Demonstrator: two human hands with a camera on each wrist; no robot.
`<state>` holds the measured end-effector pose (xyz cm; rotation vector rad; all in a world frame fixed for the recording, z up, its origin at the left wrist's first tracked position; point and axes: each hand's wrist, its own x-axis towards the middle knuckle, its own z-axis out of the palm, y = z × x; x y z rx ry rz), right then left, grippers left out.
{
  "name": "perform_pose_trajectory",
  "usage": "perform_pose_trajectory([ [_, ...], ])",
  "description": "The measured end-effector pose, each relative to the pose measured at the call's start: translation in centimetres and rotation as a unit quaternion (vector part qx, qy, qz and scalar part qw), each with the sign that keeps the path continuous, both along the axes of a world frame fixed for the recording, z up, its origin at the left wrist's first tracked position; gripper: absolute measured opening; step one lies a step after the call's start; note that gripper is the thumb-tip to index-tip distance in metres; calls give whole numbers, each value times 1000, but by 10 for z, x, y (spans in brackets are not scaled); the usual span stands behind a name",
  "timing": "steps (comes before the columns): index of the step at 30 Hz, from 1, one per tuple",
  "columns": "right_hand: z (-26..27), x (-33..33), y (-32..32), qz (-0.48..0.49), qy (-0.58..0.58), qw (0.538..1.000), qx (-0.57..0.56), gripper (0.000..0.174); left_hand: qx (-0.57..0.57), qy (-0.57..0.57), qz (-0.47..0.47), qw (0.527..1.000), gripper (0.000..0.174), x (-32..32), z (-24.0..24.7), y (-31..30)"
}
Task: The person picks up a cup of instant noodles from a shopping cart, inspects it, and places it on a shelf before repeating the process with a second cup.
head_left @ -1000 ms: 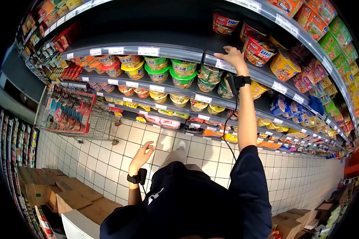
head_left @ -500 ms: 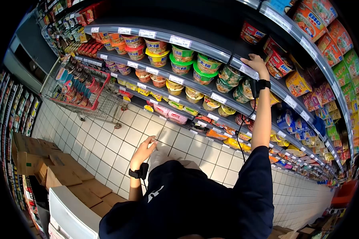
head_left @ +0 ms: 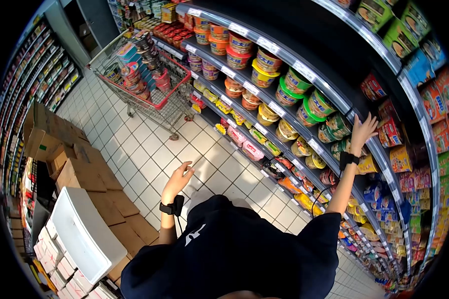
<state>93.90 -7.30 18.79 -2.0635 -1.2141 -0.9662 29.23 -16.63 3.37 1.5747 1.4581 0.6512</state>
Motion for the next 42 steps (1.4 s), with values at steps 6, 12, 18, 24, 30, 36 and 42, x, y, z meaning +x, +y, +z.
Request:
perform_pose_trajectory([
  [6, -64, -110, 9, 99, 93, 991, 21, 45, -14, 28, 56, 998, 44, -70, -9, 3],
  [12, -163, -237, 27, 249, 302, 917, -78, 32, -1, 23, 125, 992, 47, -123, -26, 3],
  [18, -259, -331, 54, 343, 400, 828, -190, 28, -61, 2, 190, 980, 42, -172, -38, -7],
  [24, -289, -394, 69, 393, 416, 795, -201, 27, -33, 77, 247, 965, 44, -240, -72, -20],
  [30, -317, -446, 76, 369, 429, 766, -305, 28, -31, 86, 311, 946, 46, -281, -76, -46],
  [36, -342, -489, 92, 426, 441, 700, -366, 29, -99, 90, 332, 934, 48, -286, -88, -66],
  [42, -371, -521, 114, 424, 376, 707, -423, 32, -141, 61, 346, 925, 47, -285, -103, -60],
])
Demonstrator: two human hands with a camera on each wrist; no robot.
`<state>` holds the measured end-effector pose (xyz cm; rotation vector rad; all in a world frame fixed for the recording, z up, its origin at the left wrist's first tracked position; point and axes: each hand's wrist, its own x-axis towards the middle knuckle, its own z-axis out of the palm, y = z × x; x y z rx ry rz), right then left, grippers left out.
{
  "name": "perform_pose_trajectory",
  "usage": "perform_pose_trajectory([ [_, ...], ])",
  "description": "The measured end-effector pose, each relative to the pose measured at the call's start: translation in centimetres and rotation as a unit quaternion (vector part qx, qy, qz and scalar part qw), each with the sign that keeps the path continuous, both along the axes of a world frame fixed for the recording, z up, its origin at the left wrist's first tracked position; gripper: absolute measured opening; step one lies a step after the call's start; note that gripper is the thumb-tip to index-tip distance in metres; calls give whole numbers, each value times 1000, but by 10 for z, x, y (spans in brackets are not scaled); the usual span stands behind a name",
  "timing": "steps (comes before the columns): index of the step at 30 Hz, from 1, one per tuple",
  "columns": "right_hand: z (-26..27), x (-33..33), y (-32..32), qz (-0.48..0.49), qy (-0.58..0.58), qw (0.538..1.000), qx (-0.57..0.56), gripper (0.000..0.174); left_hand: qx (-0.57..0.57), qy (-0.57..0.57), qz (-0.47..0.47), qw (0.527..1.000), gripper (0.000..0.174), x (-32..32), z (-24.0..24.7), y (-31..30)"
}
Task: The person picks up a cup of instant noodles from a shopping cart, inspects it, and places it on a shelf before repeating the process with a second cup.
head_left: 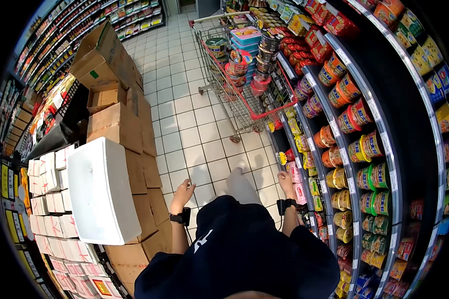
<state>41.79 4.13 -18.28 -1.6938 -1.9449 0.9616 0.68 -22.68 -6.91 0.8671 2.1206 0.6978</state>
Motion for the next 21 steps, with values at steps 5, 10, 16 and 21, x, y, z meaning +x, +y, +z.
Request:
perform_pose_trajectory([
  [5, 3, -50, 23, 27, 8, 998, -55, 38, 2, -1, 16, 1000, 48, -17, -3, 23],
  [10, -12, -82, 73, 63, 42, 995, -68, 42, 2, -25, 49, 999, 46, -41, 26, 70],
  [16, -7, -132, 147, 97, 69, 991, -55, 41, 40, 31, 46, 998, 46, -75, 27, 131],
  [21, 17, -157, 212, 87, 61, 993, -58, 39, 43, 44, 30, 998, 46, -91, 35, 198],
])
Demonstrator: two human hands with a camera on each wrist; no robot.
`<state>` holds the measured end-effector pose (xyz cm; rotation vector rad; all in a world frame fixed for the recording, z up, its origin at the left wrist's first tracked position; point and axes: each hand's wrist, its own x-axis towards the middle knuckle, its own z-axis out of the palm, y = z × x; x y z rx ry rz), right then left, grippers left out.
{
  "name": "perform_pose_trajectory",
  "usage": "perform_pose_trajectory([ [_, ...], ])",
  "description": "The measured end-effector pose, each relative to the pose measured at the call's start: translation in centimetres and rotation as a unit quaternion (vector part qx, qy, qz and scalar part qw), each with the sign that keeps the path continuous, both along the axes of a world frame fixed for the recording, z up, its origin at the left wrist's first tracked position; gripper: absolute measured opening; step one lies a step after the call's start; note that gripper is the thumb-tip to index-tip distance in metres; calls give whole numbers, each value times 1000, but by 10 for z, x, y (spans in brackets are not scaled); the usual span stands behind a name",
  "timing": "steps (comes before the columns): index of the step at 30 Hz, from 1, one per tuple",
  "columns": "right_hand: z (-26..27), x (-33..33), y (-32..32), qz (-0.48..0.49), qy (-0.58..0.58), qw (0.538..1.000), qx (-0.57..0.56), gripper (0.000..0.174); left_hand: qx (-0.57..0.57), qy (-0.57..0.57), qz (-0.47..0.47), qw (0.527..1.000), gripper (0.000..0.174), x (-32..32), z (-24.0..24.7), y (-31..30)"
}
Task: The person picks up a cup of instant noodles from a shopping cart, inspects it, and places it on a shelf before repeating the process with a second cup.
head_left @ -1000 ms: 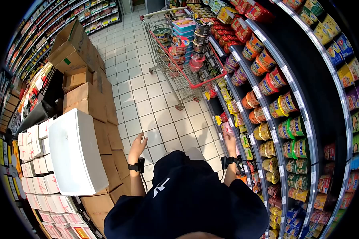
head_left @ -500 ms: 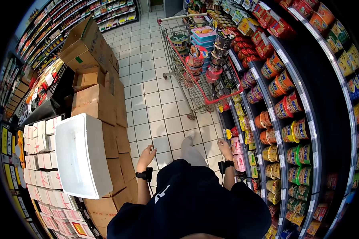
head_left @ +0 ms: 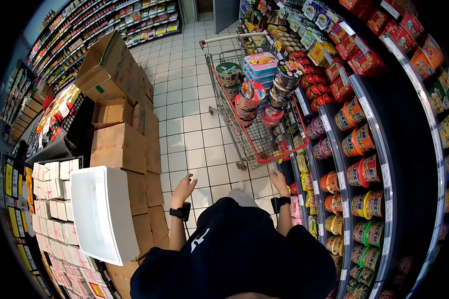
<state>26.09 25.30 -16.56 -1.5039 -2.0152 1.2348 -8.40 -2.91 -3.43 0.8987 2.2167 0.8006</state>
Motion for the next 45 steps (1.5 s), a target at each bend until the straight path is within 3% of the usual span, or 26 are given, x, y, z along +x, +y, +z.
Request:
perform_pose_trajectory([
  [8, 21, -16, 73, -3, 7, 1000, -8, 43, 19, -26, -57, 998, 49, -10, -2, 109],
  [15, 5, -46, 132, 59, 42, 996, -55, 49, 24, -59, -79, 995, 49, -19, 12, 148],
  [17, 27, -67, 150, 92, -19, 995, -19, 51, 39, -75, -90, 992, 48, -29, 6, 158],
  [26, 16, -153, 219, 97, 7, 992, -85, 81, 104, -57, -151, 981, 49, -85, 26, 258],
  [32, 38, -209, 252, 84, -19, 994, -66, 109, 130, -54, -239, 961, 59, -132, -9, 354],
  [36, 16, -231, 281, 93, 71, 993, -7, 114, 143, -44, -275, 950, 63, -154, -16, 407],
  [40, 16, -245, 294, 76, 66, 995, -17, 113, 153, -113, -305, 933, 69, -164, -36, 451],
  [42, 13, -247, 295, 65, 54, 996, -20, 107, 140, -158, -325, 922, 77, -167, -54, 470],
  [45, 7, -254, 295, 45, 84, 995, -32, 93, 147, -98, -363, 915, 86, -168, -70, 494],
])
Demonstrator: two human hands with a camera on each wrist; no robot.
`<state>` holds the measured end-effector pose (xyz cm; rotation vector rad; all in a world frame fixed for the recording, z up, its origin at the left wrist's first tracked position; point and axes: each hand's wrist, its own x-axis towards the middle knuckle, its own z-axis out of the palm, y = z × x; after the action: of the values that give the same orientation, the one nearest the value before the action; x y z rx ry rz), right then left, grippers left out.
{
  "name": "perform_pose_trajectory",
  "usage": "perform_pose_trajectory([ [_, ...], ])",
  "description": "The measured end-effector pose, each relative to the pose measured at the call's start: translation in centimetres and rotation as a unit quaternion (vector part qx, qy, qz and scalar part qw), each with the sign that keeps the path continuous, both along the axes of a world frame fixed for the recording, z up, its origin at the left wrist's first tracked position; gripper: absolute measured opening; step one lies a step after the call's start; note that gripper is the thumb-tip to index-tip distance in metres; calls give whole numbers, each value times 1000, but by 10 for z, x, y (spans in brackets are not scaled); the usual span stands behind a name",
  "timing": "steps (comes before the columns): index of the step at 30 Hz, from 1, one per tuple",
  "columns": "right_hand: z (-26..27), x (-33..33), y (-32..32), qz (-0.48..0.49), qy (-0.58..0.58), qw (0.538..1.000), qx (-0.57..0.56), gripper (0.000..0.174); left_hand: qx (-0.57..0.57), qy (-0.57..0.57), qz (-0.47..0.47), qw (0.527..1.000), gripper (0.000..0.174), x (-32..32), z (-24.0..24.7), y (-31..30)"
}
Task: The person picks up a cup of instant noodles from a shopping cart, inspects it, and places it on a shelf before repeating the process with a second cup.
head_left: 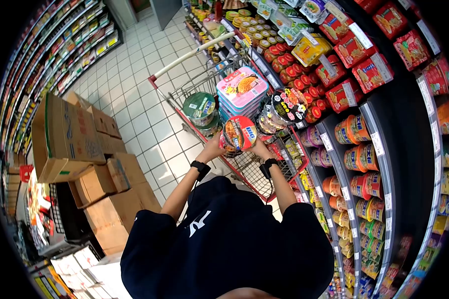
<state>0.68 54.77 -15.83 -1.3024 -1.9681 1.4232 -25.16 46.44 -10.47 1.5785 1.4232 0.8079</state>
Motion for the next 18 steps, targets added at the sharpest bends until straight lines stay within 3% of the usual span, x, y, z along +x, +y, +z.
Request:
perform_pose_trajectory([
  [1, 13, -3, -3, -4, -8, 1000, 2, 93, 35, 113, 18, 993, 90, 2, -14, 7],
  [6, 25, -10, -10, -12, 13, 1000, -5, 94, 41, 123, -30, 991, 88, 2, -17, 25],
  [8, 35, -11, -12, -28, 15, 999, -5, 96, -72, 3, -53, 996, 89, 0, -5, 31],
  [10, 38, -9, -14, -32, 0, 999, -14, 98, -75, 7, -74, 994, 97, 0, -1, 31],
  [12, 37, -10, -16, -25, -5, 999, -30, 99, -54, -113, -54, 991, 104, 6, 7, 25],
  [13, 66, -14, -22, -25, 21, 996, -81, 99, -63, -100, -61, 991, 106, 5, 6, 27],
  [18, 57, -9, -33, -55, 23, 997, -52, 94, -21, -47, -68, 996, 100, 4, 2, 31],
])
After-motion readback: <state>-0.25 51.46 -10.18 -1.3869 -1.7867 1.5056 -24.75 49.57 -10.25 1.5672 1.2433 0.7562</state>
